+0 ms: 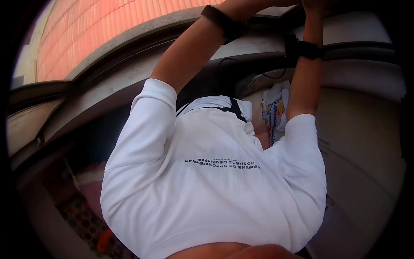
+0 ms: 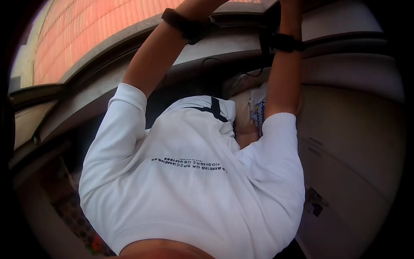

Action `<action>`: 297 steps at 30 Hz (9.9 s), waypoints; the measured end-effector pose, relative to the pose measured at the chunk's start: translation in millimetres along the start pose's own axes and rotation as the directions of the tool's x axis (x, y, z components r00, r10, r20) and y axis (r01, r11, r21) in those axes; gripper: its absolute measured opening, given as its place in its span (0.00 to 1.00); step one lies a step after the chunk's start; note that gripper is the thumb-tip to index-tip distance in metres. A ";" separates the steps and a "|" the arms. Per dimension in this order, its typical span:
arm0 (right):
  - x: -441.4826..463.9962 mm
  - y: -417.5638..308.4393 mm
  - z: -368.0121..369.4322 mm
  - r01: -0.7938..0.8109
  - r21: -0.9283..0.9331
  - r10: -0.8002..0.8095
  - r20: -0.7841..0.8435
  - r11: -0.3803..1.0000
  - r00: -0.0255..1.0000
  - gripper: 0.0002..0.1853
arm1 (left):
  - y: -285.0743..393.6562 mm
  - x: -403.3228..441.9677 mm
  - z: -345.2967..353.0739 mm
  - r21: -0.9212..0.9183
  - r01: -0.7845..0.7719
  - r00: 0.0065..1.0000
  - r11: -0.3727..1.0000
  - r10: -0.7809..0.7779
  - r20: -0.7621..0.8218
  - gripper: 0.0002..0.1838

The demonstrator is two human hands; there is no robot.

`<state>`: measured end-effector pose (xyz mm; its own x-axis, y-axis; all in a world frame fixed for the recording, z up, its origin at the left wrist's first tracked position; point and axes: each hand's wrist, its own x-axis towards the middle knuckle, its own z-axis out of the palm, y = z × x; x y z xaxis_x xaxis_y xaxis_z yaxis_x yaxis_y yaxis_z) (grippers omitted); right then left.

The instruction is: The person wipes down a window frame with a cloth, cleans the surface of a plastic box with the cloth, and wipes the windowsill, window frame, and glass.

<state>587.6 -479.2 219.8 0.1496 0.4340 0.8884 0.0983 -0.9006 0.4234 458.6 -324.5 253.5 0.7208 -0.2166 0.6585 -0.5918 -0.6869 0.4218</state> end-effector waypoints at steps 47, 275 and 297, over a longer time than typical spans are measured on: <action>-65.0 -273.7 -245.0 -0.764 -0.348 -0.738 0.632 -0.543 0.237 0.13 | 44.8 -295.5 -95.0 -0.766 0.638 0.065 0.080 -0.997 -0.050 0.28; -139.4 -410.7 -485.3 -0.238 0.774 -0.496 0.576 0.587 0.649 0.29 | 172.0 -458.6 -433.8 -0.059 -0.590 0.563 0.805 0.358 -0.745 0.19; -141.4 -371.7 -464.4 -0.433 0.496 -0.283 0.838 0.752 0.467 0.28 | 157.7 -443.1 -432.5 -0.099 -0.655 0.483 0.749 0.314 -0.818 0.18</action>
<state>73.0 -216.9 19.2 0.8661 0.4780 0.1465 0.4973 -0.8537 -0.1547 -110.2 -36.8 297.8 -0.1333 0.2468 0.9599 -0.9512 -0.3039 -0.0539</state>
